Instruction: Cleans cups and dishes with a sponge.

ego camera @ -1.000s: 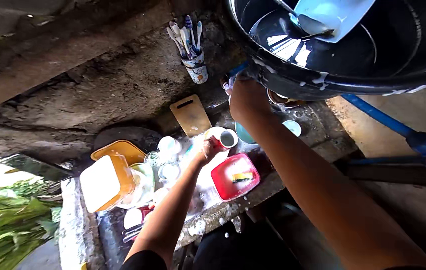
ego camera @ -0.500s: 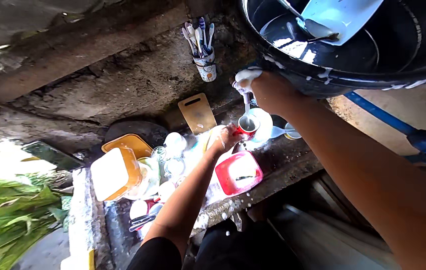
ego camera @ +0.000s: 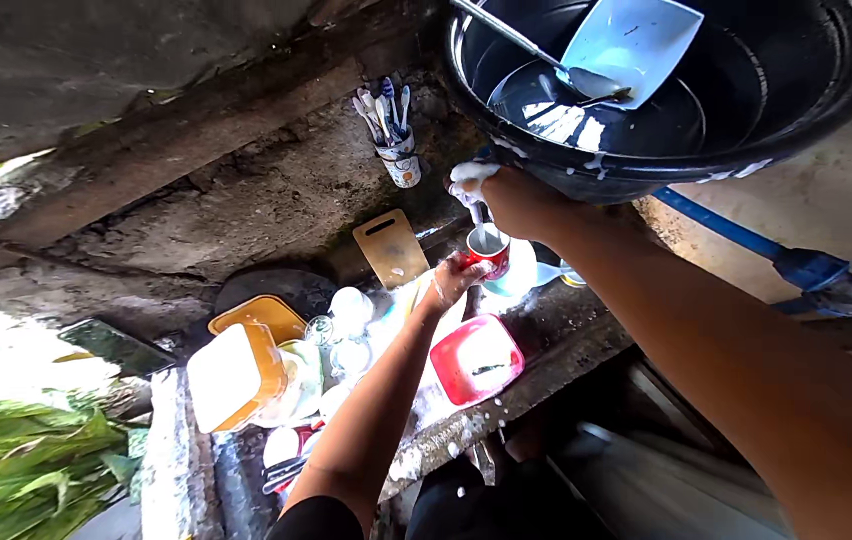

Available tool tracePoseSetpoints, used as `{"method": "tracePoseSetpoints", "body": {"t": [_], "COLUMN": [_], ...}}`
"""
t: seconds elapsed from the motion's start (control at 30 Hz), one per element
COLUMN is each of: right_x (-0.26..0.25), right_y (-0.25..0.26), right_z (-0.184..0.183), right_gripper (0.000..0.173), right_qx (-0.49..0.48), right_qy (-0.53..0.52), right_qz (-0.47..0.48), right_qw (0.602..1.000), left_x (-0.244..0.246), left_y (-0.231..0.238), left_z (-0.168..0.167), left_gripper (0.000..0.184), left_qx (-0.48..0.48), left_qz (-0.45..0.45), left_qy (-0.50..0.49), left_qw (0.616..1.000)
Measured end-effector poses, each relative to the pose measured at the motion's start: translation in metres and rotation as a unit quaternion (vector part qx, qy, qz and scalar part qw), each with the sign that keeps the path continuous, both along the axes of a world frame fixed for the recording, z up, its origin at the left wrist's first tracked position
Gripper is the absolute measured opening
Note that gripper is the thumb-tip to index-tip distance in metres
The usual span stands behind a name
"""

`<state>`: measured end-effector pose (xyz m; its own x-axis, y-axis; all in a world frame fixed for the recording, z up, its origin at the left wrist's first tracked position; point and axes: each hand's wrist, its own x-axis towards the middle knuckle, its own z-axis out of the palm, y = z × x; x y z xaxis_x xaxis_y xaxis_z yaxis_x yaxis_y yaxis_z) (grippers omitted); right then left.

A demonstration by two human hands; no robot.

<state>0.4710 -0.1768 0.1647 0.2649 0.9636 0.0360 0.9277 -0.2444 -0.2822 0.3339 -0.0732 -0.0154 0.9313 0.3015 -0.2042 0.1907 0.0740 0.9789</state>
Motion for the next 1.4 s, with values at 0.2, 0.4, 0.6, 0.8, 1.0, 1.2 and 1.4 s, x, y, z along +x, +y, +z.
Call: {"method": "tracePoseSetpoints", "body": {"t": [0.2, 0.4, 0.6, 0.8, 1.0, 1.2, 1.4], "right_x": [-0.018, -0.048, -0.111, -0.190, -0.166, -0.179, -0.152], "right_y": [0.016, 0.028, -0.033, -0.059, -0.062, -0.057, -0.044], "right_z": [0.015, 0.003, -0.098, -0.220, -0.239, -0.273, -0.308], "right_gripper": [0.029, 0.048, 0.038, 0.044, 0.031, 0.034, 0.042], "right_qx": [-0.081, -0.034, -0.067, -0.362, -0.356, -0.369, -0.347], "right_qy": [-0.008, 0.058, 0.192, 0.258, 0.262, 0.185, 0.472], "right_qz": [-0.129, -0.331, -0.276, -0.190, -0.166, -0.139, -0.110], "right_qw": [0.988, 0.941, 0.939, 0.875, 0.882, 0.900, 0.803], "left_x": [-0.001, 0.003, 0.041, 0.067, -0.033, -0.169, -0.241], "left_y": [-0.006, 0.016, 0.018, -0.012, 0.054, 0.053, -0.003], "left_z": [0.011, 0.008, -0.001, 0.005, 0.027, 0.012, 0.002], "left_gripper": [0.026, 0.041, 0.031, 0.028, 0.029, 0.024, 0.027], "left_qx": [-0.077, 0.159, 0.562, 0.643, 0.619, 0.337, 0.139], "left_qz": [0.053, 0.117, -0.046, -0.137, -0.069, 0.165, 0.303], "left_qy": [-0.015, 0.219, 0.379, 0.441, 0.276, 0.095, -0.022], "left_qw": [0.995, 0.956, 0.734, 0.610, 0.732, 0.922, 0.943]}}
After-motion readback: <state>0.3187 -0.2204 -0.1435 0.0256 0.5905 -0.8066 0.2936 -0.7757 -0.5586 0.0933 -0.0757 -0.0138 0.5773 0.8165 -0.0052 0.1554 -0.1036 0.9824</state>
